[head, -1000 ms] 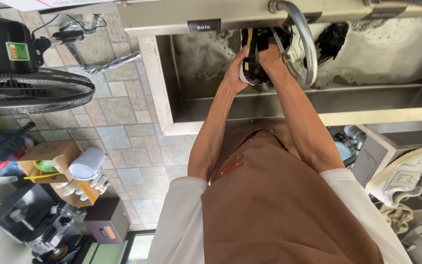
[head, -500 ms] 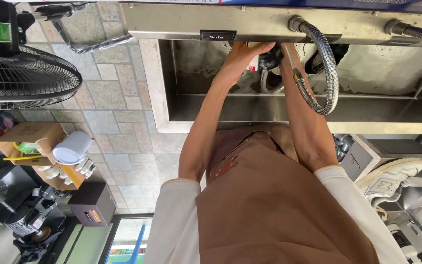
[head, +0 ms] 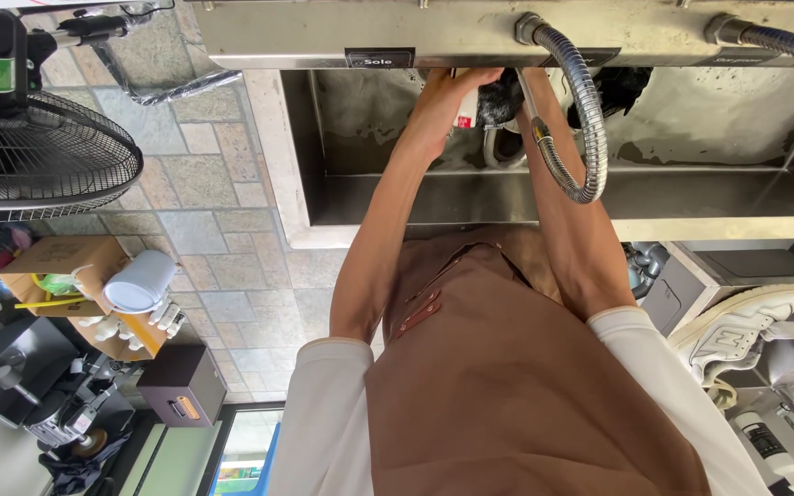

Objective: Washing shoes in a specialized shoe-washing sink.

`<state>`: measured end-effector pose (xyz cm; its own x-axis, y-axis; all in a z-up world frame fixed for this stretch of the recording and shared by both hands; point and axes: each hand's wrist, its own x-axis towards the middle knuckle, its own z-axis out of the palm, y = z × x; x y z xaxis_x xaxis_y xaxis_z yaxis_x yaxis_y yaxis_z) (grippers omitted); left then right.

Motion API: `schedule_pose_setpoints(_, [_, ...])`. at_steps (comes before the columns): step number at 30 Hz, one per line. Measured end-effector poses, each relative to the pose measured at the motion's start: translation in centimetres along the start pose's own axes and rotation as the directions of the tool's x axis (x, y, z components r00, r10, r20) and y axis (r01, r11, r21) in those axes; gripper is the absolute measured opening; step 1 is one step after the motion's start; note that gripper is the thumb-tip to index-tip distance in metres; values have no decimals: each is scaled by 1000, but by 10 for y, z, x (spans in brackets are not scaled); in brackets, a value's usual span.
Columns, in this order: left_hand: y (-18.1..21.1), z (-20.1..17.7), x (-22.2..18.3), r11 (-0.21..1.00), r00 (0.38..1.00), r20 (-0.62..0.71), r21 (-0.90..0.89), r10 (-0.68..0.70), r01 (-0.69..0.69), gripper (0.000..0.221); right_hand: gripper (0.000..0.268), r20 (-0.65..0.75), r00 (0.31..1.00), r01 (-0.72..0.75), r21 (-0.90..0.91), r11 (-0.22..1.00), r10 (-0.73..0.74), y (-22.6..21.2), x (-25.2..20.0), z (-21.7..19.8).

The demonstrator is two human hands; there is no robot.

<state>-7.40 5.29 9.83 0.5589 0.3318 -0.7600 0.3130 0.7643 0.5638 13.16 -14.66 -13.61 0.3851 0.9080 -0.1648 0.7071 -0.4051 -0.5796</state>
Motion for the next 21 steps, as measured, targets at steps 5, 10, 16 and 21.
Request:
schedule_pose_setpoints(5, [10, 7, -37, 989, 993, 36, -95, 116, -113, 86, 33, 15, 999, -43, 0, 999, 43, -50, -8, -21])
schedule_pose_setpoints(10, [10, 13, -55, 979, 984, 34, -111, 176, -171, 98, 28, -3, 998, -69, 5, 998, 69, -91, 0, -39])
schedule_pose_setpoints(16, [-9, 17, -82, 959, 979, 15, -207, 202, -195, 106, 25, -36, 994, -108, 6, 994, 108, -107, -7, -39])
schedule_pose_setpoints(21, [-39, 13, -93, 882, 952, 71, -403, 297, -245, 96, 24, -71, 989, -131, 1, 991, 131, -154, -8, -72])
